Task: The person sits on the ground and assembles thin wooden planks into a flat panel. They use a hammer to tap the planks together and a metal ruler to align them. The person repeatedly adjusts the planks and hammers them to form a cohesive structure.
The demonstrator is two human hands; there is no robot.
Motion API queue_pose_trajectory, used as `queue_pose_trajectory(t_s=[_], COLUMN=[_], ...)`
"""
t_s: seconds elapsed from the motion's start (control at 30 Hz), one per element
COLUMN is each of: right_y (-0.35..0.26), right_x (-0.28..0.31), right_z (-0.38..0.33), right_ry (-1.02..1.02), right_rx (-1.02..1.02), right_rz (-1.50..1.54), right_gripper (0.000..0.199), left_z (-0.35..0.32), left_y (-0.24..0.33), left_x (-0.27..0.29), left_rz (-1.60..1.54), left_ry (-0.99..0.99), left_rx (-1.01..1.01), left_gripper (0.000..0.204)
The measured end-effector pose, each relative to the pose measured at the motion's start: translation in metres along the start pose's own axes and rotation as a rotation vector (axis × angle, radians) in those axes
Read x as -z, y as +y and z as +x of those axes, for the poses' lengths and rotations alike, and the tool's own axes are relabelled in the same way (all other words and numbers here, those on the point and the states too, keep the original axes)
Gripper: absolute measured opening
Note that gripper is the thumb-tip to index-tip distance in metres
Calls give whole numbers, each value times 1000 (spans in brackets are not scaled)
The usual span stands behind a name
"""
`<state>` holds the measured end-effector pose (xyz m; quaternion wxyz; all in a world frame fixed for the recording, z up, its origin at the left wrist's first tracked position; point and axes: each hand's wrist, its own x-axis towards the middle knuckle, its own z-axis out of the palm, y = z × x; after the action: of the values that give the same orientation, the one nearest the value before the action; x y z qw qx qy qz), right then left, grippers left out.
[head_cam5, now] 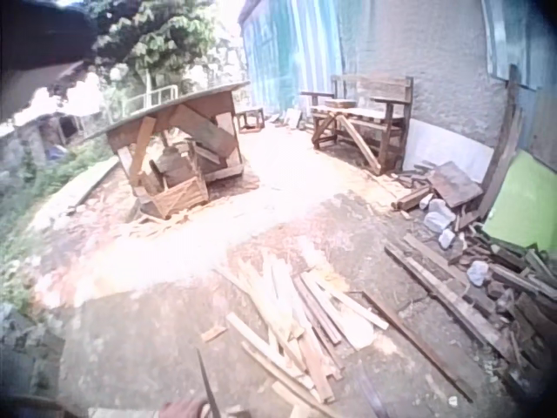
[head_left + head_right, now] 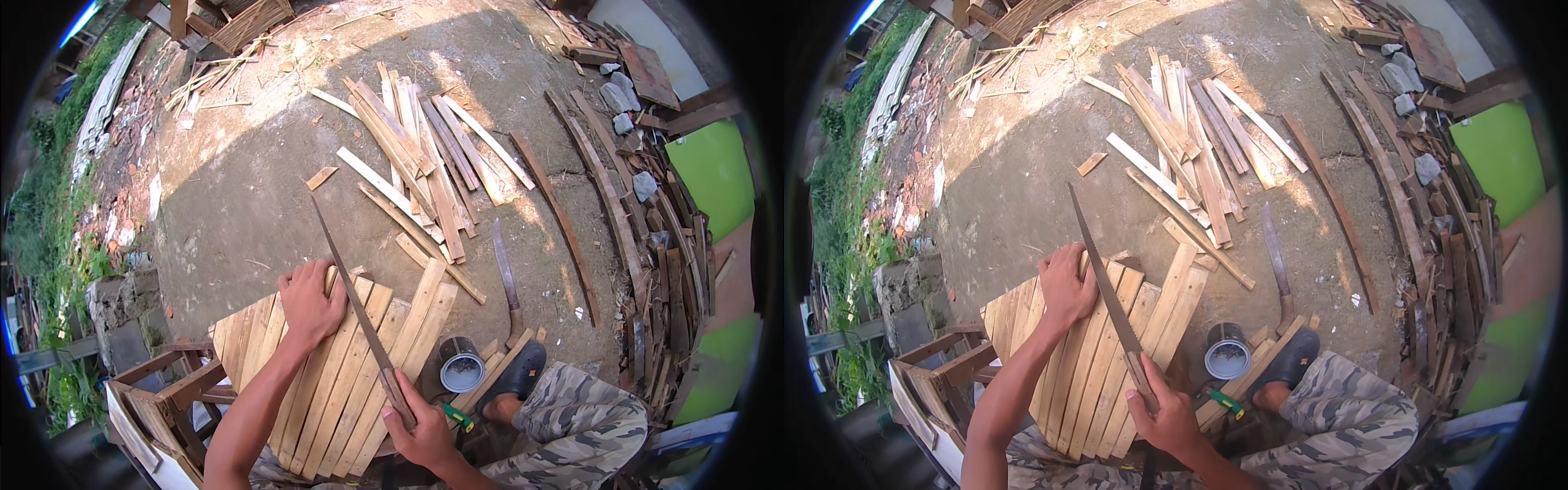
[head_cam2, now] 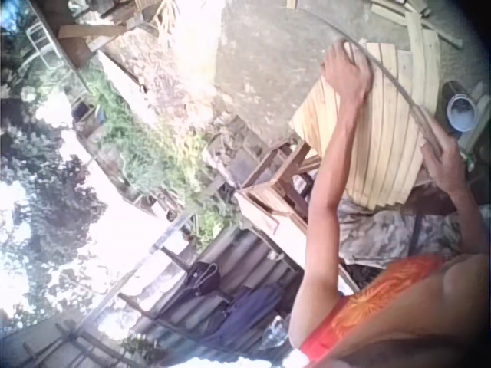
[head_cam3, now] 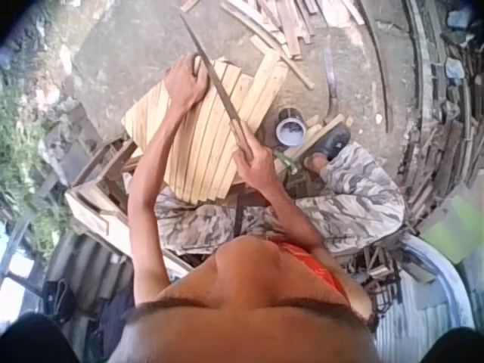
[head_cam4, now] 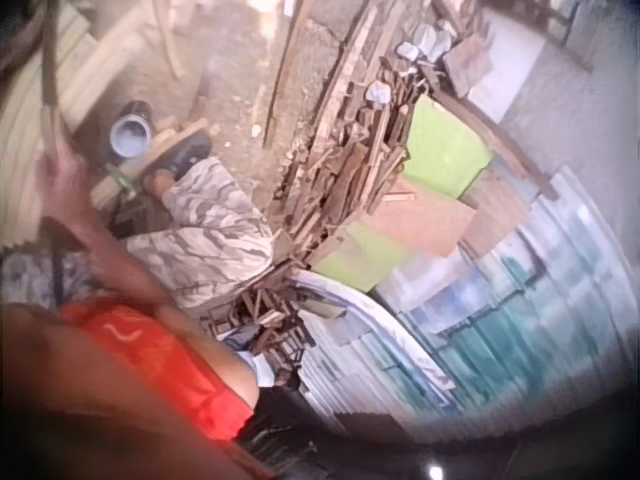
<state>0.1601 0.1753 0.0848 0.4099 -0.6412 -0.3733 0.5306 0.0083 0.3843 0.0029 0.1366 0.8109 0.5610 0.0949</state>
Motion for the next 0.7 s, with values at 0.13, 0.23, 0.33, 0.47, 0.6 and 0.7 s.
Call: queue_pose_trajectory(t_s=[0.13,0.23,0.33,0.47,0.6,0.7], right_y=[14,18,19,15,12,12], right_x=[6,9,8,0,-6,-9], right_z=[-3,-6,-7,-14,-36,-50], right_ry=[-78,-119,-65,118,176,145], right_rx=[62,77,94,339,305,214], right_rz=[31,95,118,-106,-106,-52], right_gripper=[75,81,81,70,63,59], left_z=[-3,-4,-9,-10,-8,-8], left_y=[0,3,8,10,12,13], left_x=[-3,-7,-12,-11,-8,-6], left_rz=[31,51,73,18,-30,-27], left_ry=[-46,4,62,80,56,70], left_rx=[54,94,144,171,182,184], left_gripper=[38,42,45,45,44,43])
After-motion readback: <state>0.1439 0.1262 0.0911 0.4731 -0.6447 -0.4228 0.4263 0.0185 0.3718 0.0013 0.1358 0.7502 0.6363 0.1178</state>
